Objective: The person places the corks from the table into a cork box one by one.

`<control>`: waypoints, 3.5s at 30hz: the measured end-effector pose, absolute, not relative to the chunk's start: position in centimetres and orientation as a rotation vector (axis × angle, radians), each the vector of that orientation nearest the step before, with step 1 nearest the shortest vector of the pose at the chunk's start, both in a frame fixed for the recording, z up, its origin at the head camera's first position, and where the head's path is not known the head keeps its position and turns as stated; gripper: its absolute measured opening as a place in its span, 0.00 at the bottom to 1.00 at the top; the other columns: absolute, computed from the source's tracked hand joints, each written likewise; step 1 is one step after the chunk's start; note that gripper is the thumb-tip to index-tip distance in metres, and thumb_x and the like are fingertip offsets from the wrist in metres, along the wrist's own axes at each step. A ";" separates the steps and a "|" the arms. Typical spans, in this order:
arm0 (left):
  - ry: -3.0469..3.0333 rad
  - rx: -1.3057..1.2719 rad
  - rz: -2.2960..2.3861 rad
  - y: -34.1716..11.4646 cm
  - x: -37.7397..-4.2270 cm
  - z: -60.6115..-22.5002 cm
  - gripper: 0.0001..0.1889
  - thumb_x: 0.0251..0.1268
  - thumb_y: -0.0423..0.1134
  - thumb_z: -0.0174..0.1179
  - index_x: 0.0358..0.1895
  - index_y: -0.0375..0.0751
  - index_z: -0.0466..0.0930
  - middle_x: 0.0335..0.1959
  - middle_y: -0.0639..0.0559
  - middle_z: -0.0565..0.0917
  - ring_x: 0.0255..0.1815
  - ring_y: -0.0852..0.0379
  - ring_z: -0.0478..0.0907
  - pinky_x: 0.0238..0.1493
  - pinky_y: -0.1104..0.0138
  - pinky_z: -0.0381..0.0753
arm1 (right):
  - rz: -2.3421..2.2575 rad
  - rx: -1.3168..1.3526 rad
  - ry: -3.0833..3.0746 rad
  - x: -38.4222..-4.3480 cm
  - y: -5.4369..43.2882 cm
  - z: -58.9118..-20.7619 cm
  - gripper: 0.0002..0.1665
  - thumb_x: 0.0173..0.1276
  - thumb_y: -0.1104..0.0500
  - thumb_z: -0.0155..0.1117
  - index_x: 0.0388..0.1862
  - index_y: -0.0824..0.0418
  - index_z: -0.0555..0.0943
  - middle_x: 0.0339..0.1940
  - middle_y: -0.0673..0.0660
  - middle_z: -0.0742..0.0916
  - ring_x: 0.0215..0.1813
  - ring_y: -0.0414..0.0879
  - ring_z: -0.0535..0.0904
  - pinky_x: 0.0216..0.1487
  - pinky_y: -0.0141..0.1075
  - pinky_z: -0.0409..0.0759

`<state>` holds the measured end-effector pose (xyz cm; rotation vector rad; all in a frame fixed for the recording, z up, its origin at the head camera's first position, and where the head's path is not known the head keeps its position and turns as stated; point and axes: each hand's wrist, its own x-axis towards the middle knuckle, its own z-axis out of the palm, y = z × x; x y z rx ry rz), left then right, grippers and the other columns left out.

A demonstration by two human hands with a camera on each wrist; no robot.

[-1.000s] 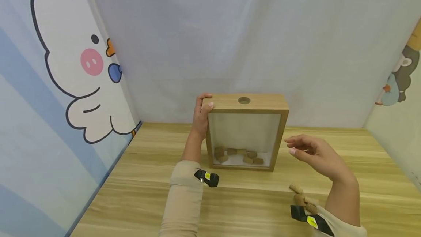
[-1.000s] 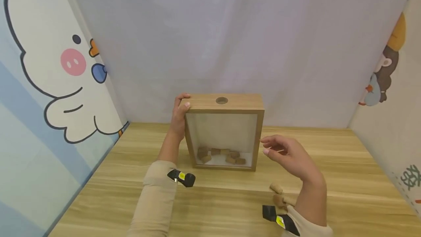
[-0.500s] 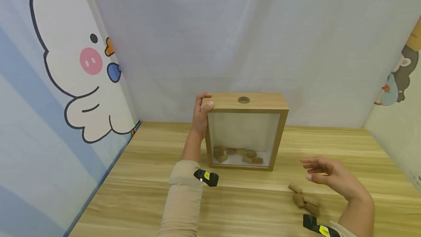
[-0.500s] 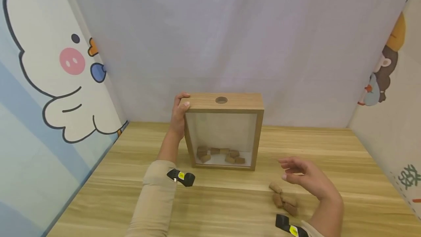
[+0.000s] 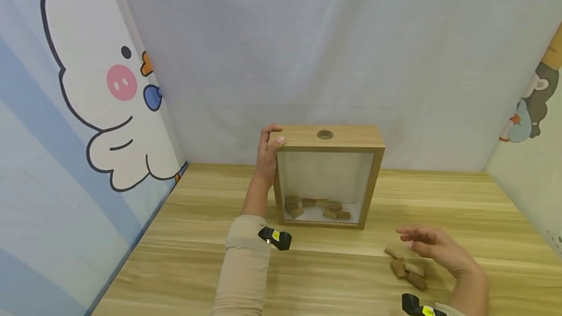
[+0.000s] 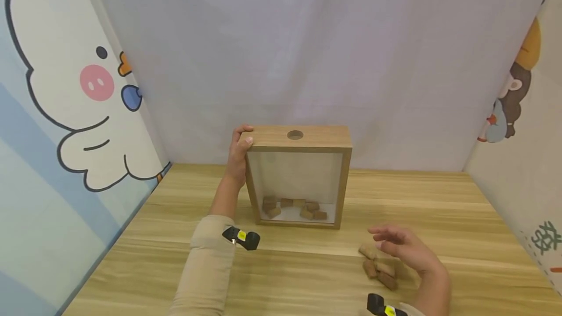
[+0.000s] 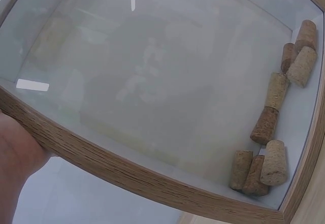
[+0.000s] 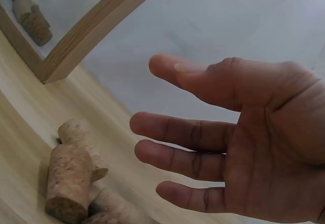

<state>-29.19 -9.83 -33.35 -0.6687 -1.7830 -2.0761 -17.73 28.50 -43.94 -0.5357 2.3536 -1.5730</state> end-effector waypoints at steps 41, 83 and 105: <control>-1.801 -0.654 -2.079 -9.9 -28.4 -32.5 0.23 0.59 0.41 0.43 0.54 0.30 0.58 0.63 0.39 0.54 0.42 0.55 0.61 0.46 0.58 0.61 | -1.508 -0.346 2.578 -19.6 23.0 -42.0 0.21 0.65 0.64 0.58 0.57 0.69 0.74 0.53 0.65 0.78 0.50 0.53 0.74 0.48 0.45 0.73; -1.742 -0.619 -2.128 -10.0 -31.8 -35.0 0.21 0.54 0.49 0.49 0.51 0.46 0.64 0.58 0.47 0.59 0.36 0.52 0.65 0.41 0.52 0.64 | -2.436 -0.569 2.019 -25.6 11.6 -24.2 0.18 0.59 0.73 0.59 0.50 0.65 0.76 0.38 0.56 0.77 0.36 0.44 0.72 0.37 0.30 0.73; -1.877 -0.672 -2.220 -10.2 -31.5 -34.4 0.22 0.58 0.43 0.44 0.56 0.42 0.57 0.49 0.45 0.61 0.32 0.52 0.68 0.38 0.53 0.68 | -1.540 -0.214 2.505 -29.7 10.6 -22.1 0.18 0.57 0.72 0.62 0.47 0.68 0.71 0.44 0.63 0.75 0.20 0.42 0.65 0.22 0.31 0.66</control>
